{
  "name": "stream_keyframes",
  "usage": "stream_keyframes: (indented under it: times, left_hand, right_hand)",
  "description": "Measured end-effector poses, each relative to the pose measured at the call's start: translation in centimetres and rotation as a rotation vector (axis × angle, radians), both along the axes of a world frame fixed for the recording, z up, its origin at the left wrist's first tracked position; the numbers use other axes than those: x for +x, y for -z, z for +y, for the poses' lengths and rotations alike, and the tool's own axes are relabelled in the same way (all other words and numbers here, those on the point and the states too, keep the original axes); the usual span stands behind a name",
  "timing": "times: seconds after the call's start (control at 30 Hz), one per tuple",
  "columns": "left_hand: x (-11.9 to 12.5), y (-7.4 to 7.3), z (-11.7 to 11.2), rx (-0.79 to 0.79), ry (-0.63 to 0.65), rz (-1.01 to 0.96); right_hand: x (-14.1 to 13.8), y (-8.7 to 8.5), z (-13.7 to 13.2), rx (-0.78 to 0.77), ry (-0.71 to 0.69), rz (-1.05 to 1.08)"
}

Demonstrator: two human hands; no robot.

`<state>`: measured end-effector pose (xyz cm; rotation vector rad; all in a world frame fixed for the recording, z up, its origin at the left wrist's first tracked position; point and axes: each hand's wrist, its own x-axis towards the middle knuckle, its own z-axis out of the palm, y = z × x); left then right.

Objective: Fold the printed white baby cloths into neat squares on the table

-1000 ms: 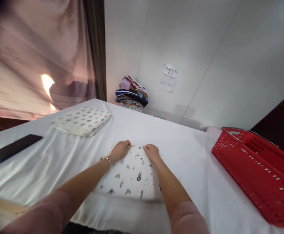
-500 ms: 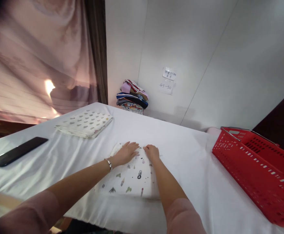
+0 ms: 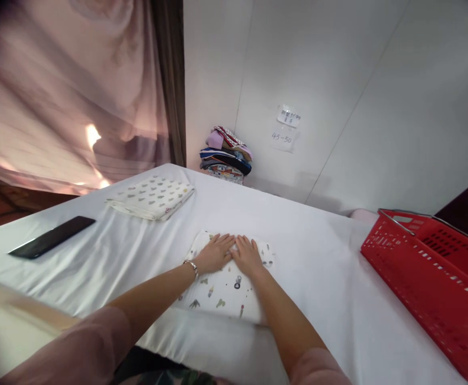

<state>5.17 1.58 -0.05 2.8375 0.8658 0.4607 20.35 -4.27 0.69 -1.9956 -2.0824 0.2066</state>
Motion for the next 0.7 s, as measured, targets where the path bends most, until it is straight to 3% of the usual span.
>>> stream_keyframes:
  times: [0.17, 0.27, 0.4, 0.6, 0.7]
  left_hand:
    - [-0.8, -0.6, 0.3, -0.061, 0.010, 0.068]
    - [-2.1, -0.8, 0.5, -0.025, -0.139, 0.033]
    - [-3.0, -0.6, 0.8, -0.125, -0.307, 0.020]
    - [-2.8, -0.8, 1.7, -0.276, -0.295, -0.069]
    - [-3.7, -1.1, 2.3, -0.306, -0.360, -0.124]
  right_hand:
    - [0.2, 0.7, 0.0, -0.053, 0.011, 0.005]
    - [0.2, 0.8, 0.0, -0.034, 0.008, 0.000]
    - [0.0, 1.0, 0.0, -0.030, 0.017, 0.000]
    - [0.4, 0.3, 0.2, -0.120, 0.020, 0.000]
    - [0.6, 0.1, -0.1, -0.141, 0.033, -0.040]
